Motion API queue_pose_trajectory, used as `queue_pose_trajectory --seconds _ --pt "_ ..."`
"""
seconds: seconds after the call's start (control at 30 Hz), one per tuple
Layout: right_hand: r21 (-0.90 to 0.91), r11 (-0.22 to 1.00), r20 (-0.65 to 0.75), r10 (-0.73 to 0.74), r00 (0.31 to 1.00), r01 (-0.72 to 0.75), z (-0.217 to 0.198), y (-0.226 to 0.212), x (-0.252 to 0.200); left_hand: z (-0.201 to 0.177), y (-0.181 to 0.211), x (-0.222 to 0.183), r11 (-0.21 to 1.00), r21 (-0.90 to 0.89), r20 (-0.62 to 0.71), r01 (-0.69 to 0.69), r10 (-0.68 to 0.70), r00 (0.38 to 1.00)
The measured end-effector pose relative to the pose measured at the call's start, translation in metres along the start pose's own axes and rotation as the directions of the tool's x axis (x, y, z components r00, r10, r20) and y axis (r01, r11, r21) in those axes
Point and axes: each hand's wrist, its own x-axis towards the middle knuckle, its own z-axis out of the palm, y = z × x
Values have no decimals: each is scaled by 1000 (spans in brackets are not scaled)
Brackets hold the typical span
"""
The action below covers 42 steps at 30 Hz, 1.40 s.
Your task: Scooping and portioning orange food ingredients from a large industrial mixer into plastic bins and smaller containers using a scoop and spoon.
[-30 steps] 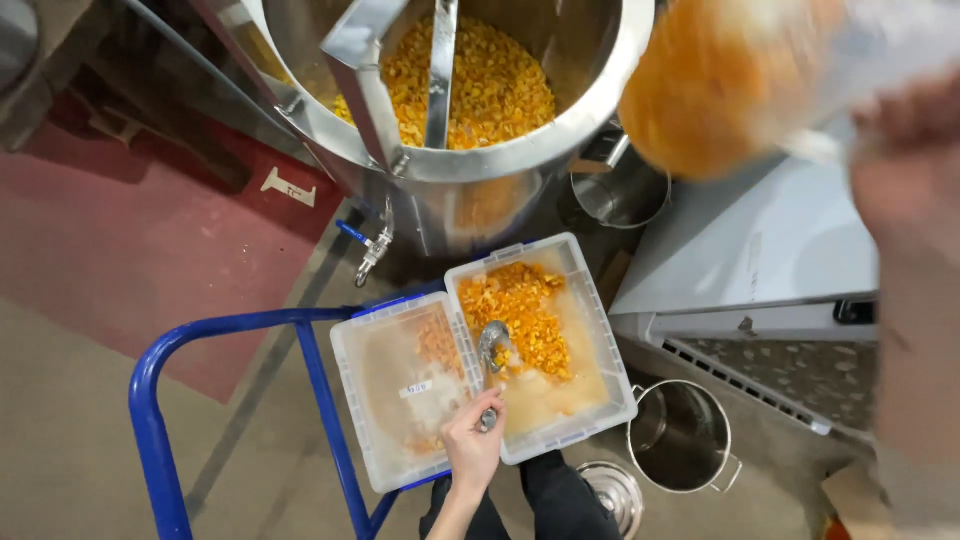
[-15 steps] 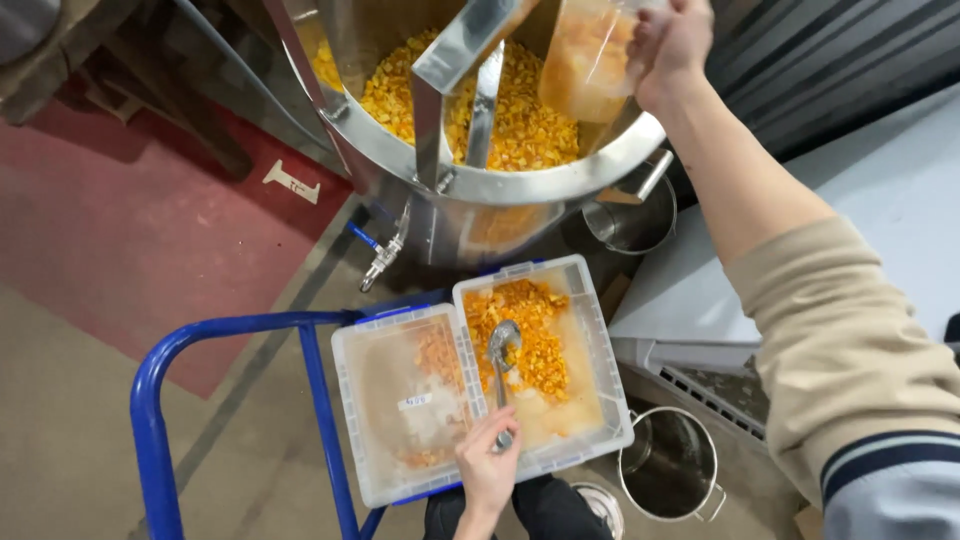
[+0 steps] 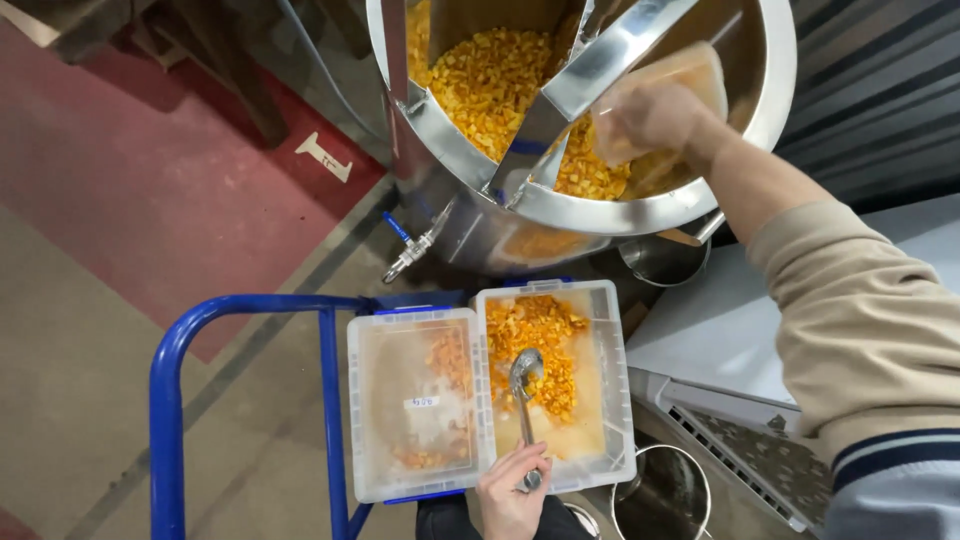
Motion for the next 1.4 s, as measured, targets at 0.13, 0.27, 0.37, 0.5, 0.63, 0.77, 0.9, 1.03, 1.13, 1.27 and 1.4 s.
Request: queue_pose_trajectory --seconds 0.13,0.27,0.37,0.5,0.63,0.77,0.9,1.03,1.13,1.27,1.4 --pt "-535 793 82 -295 952 292 30 20 12 10 -1 -1 999 -45 5 18 -17 1000" --pt "-638 722 215 -169 962 269 -6 -4 -35 18 -4 0 999 -47 28 -13 15 999" --pt "-688 659 135 -297 945 305 20 13 -17 17 -4 3 998 -60 40 6 -4 999" --pt "-626 753 160 -133 978 205 -12 3 -46 12 6 9 997 -77 35 -9 12 999" --pt "-696 681 121 -199 972 226 -14 16 -52 14 7 8 997 -67 35 -37 39 999" --pt "-745 626 13 -335 942 232 1 39 -42 10 6 4 998 -62 68 -2 7 998" --pt "-420 854 -215 -422 881 307 16 87 -28 6 6 4 999 -40 56 14 -12 998" --pt "94 787 -679 -397 618 610 28 102 -38 -1 10 5 999 -40 31 -5 6 999" --pt "363 739 -786 -85 613 568 46 116 -36 -6 16 7 999 -29 45 18 -16 999" --pt "738 243 -668 398 629 630 71 136 -33 -7 10 -1 998 -42 63 39 -37 997" --pt "591 -121 -651 513 560 798 79 127 -54 -9 11 0 1000 -21 63 -2 3 998"
